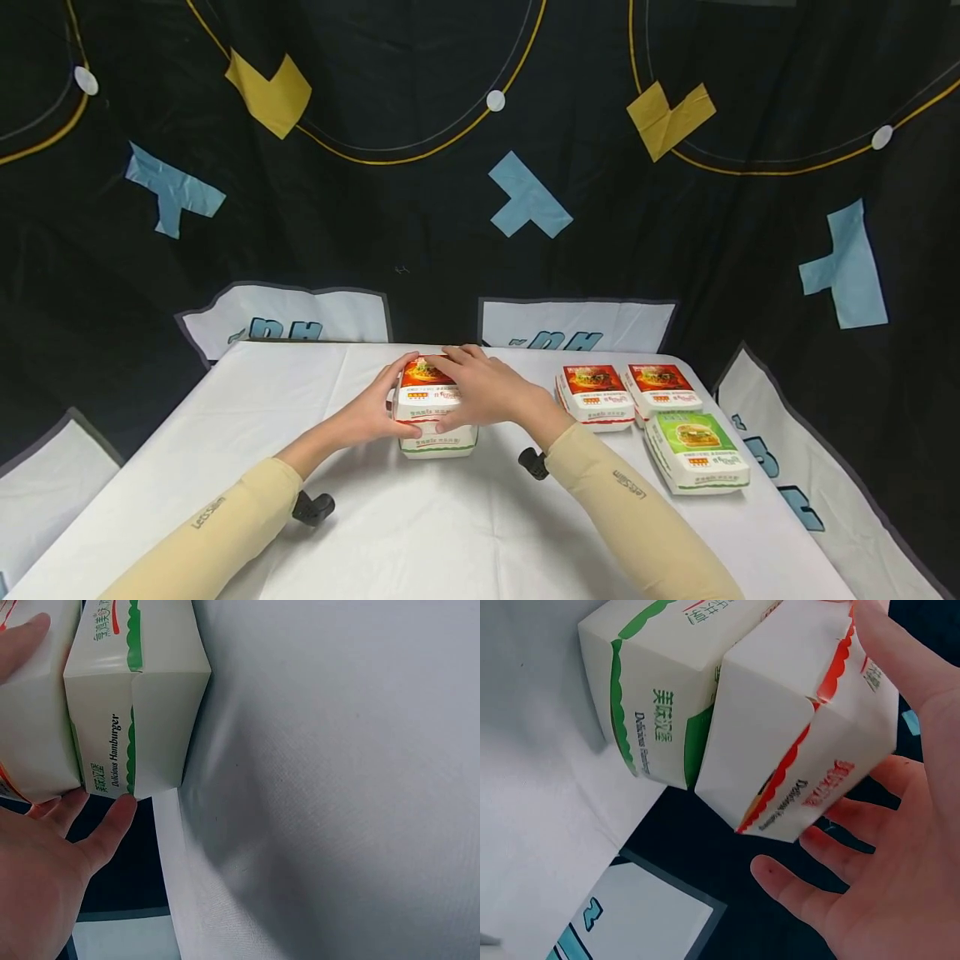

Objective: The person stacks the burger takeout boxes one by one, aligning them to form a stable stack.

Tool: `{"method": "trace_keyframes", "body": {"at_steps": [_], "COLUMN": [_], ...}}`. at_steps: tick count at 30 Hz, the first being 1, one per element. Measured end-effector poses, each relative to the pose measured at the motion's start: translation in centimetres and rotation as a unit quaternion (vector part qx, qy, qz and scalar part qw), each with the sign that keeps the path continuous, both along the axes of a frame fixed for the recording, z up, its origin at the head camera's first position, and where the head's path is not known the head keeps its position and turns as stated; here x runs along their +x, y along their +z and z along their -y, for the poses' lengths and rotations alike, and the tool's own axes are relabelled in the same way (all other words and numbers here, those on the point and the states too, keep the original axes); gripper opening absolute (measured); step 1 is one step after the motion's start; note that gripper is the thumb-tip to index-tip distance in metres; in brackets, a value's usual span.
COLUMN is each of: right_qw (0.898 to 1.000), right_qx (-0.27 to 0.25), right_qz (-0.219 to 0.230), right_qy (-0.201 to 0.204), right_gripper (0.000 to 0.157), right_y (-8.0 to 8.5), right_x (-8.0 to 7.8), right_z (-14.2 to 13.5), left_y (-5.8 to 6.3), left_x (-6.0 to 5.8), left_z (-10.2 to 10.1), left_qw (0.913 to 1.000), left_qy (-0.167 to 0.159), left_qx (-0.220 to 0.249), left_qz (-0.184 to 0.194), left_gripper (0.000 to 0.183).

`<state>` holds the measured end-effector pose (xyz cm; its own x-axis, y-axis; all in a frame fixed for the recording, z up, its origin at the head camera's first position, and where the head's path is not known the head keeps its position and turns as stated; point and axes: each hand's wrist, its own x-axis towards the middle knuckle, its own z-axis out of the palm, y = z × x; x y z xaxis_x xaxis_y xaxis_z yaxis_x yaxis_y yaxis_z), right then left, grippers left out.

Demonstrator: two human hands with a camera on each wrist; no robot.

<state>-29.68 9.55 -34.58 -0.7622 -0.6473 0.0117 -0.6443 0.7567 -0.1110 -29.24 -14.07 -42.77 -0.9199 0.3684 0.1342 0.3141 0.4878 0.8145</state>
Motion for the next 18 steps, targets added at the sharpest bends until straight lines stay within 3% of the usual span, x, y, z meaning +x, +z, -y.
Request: {"method": "trace_keyframes", "body": {"at_steps": [18], "right_qw": [0.999], "right_qx": [-0.039], "right_qz": [-0.001], "right_qy": [-0.03], "right_gripper": [0.095], "right_y": [0.3], "right_x": [1.4], "right_z": [-4.2], "left_y": [0.0], "left_x": [-0.2], "left_z": [-0.2], "left_qw": [0.9998], "left_qy": [-0.001], "left_qx": [0.018], "left_qz": [0.009], "left_gripper": [0.12]}}
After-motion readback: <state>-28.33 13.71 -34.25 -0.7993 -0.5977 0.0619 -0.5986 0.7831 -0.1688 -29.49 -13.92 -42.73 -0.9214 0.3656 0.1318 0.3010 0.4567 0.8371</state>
